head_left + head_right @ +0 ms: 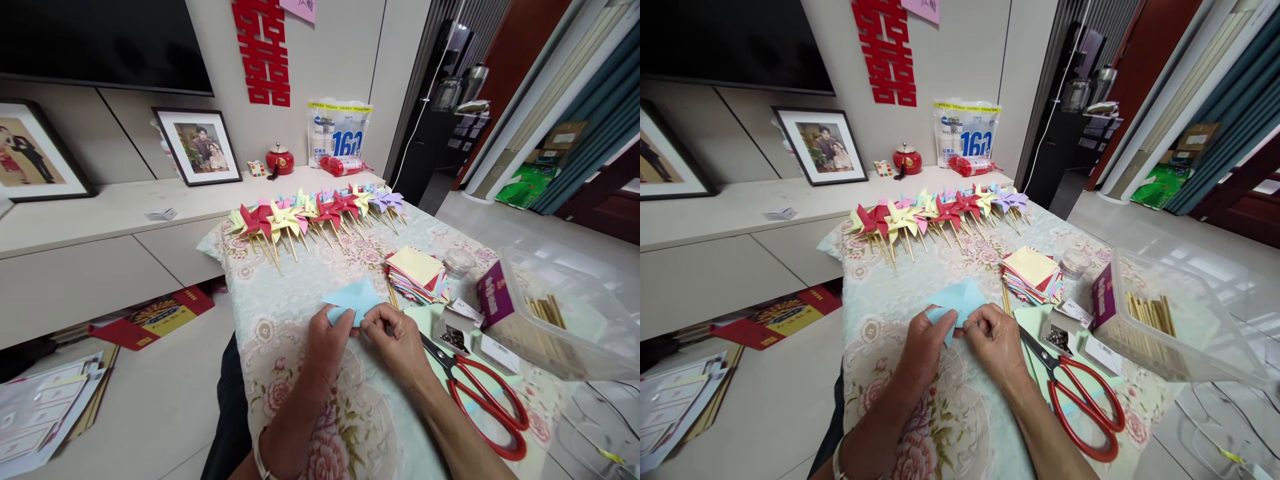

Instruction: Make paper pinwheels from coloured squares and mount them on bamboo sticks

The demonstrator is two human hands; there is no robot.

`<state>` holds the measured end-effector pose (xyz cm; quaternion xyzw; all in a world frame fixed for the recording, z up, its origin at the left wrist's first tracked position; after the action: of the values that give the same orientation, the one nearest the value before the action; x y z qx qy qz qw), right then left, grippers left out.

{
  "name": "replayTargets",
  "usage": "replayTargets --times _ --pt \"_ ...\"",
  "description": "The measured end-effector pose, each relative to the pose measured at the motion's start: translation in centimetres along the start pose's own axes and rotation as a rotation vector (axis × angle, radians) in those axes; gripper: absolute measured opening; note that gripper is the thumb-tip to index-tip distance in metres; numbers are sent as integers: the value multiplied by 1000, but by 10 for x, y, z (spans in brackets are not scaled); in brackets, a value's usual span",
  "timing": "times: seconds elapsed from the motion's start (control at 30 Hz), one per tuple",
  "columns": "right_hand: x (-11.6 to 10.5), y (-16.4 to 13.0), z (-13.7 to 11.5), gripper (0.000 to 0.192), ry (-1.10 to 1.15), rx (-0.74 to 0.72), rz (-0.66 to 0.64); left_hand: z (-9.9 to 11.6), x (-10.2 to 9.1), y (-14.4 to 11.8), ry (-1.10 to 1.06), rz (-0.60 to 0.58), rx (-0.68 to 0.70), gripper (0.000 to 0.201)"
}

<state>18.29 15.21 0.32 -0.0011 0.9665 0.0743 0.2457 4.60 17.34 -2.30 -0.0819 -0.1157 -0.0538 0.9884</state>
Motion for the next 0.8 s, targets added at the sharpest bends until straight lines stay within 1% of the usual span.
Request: replayTargets --times 0.17,0.3,0.47,0.63,0.8 --pt "0 0 2 21 21 60 -19 5 -1 -3 158 -7 19 21" --pt "1 0 2 22 28 81 -16 5 -2 -3 223 4 35 20" --pt "1 1 2 22 48 79 2 3 -2 -2 217 -4 45 18" --pt "0 0 2 23 53 74 5 -2 -1 1 225 -16 89 20" --pt "1 0 1 23 53 67 2 -2 -1 1 238 13 70 19"
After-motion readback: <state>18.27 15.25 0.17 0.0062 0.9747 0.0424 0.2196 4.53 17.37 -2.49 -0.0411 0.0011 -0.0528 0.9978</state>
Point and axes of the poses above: each hand's wrist, its own y-axis towards the middle knuckle, its own x-axis out of the palm, z = x × y, the point moved 4 cm from there along y, towards the middle knuckle, and after that the axes turned 8 degrees about -z, right-handed, at the moved point
